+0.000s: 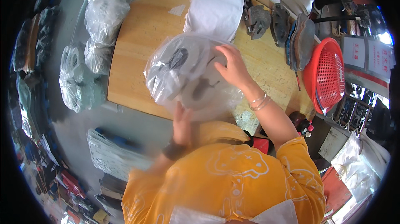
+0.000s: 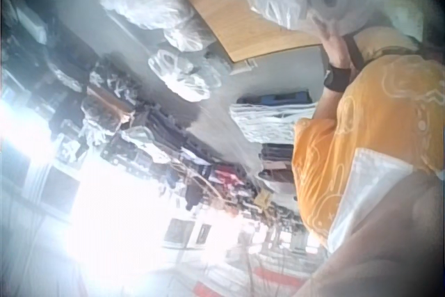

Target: The person repeatedly picks up stacks of gray plastic parts, applies heat with a green heat gun to the edges, and places the heated stacks into clear plastic bags. The person then seals the bags and sets them aside on the table.

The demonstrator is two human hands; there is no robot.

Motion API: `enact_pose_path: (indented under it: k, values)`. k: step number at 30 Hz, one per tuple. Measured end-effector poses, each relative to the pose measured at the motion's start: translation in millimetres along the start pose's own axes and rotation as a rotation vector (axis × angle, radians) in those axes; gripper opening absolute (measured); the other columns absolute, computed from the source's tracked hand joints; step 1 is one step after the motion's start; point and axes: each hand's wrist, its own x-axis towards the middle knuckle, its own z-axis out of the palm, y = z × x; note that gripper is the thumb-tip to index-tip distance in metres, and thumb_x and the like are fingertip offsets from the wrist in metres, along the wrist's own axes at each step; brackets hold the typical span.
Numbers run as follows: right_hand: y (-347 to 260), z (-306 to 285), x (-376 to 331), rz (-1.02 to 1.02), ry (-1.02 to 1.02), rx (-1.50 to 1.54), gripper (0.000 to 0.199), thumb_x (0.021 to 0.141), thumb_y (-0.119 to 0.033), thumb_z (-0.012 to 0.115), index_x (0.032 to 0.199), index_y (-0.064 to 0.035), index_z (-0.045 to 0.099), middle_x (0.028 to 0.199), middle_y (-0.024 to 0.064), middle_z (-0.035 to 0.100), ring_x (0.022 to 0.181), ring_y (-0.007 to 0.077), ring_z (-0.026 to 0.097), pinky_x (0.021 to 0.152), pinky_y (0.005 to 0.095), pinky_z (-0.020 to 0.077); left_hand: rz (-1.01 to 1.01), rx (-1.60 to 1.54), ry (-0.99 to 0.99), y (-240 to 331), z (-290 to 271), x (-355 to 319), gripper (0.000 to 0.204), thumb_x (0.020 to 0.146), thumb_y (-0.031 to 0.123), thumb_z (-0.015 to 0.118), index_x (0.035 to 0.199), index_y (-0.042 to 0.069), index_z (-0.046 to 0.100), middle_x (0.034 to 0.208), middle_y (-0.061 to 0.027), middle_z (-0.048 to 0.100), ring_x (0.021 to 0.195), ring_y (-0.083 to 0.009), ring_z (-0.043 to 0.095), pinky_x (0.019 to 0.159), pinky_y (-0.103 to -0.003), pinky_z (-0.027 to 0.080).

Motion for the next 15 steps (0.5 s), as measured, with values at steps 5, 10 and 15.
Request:
enact_pose_path:
  k: [5,10,15]
  values:
    - [18,29,-29,0.277,-0.025,0.285,0.062,0.082,-0.021,0.062,0.131,0.0073,0.038,0.136,0.0231,0.039,0.129,0.0345,0.036,0.107,0.0379,0.0292,-0.115,-0.262,0.036,-15,0,17,0.028,0.093,0.014,0.045,0.120,0.007,0.050,0.103,0.0003,0.054,0.096,-0.0114,0.049,0.086,-0.027,0.038]
    - [14,26,-36,0.286,-0.054,0.332,0.064,0.083,-0.022,0.061,0.134,0.0066,0.034,0.136,0.0248,0.039,0.128,0.0342,0.038,0.106,0.0377,0.0303,-0.179,-0.078,-0.005,-23,-9,33,0.022,0.095,0.015,0.044,0.113,0.007,0.052,0.101,-0.0027,0.056,0.092,-0.0149,0.051,0.088,-0.035,0.042]
    - [-24,8,-80,-0.028,0.255,0.127,0.050,0.085,-0.016,0.058,0.130,-0.0011,0.043,0.131,0.0205,0.046,0.123,0.0350,0.043,0.103,0.0391,0.0349,-0.114,-0.023,-0.103,-51,-32,46,0.027,0.093,0.022,0.047,0.115,0.008,0.052,0.111,-0.0060,0.053,0.102,-0.0189,0.050,0.091,-0.040,0.041]
